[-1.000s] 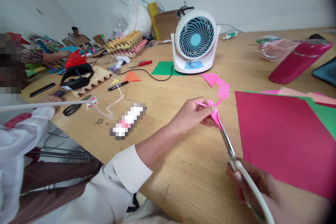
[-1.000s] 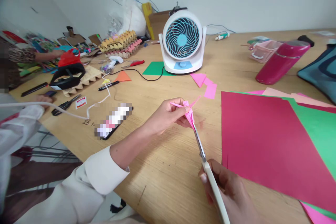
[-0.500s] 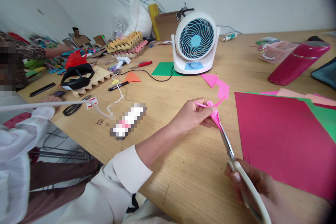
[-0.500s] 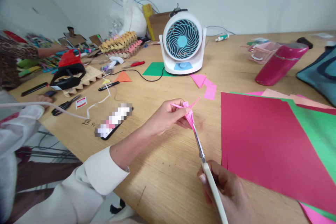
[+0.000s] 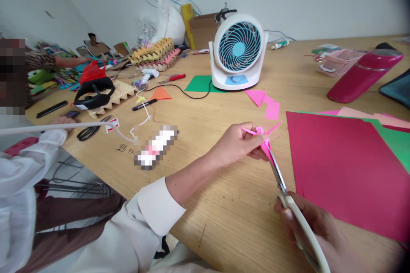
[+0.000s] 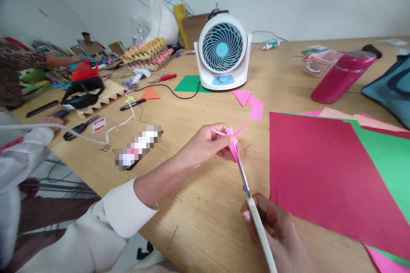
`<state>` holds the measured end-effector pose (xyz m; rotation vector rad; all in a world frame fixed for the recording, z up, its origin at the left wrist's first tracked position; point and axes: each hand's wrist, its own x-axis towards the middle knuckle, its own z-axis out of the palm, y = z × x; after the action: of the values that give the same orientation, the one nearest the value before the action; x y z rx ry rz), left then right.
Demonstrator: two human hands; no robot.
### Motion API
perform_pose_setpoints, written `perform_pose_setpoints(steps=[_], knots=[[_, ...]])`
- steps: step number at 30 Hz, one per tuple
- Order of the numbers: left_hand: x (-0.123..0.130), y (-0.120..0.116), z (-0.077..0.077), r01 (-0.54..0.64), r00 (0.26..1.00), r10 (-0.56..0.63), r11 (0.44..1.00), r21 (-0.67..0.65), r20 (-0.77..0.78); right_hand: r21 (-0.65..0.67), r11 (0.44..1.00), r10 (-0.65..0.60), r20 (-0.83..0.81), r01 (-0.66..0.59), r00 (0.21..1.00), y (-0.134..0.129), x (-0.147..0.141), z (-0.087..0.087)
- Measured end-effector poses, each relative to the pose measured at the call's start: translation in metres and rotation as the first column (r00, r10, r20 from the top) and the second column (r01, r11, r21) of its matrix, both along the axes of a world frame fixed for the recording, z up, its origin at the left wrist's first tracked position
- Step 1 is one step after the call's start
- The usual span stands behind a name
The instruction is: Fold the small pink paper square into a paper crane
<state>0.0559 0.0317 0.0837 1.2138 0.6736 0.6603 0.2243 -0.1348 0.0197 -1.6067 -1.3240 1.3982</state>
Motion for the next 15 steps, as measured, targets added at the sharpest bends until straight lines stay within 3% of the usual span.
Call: perform_pose_setpoints(steps=[15], knots=[[-0.0009,-0.0007,-0.0002,-0.01,1.0,0.012,0.997,0.076,-0.024,-0.008,0.999,0.052,-0.048,-0.053,0.997,0.0025,-0.001,0.0079]])
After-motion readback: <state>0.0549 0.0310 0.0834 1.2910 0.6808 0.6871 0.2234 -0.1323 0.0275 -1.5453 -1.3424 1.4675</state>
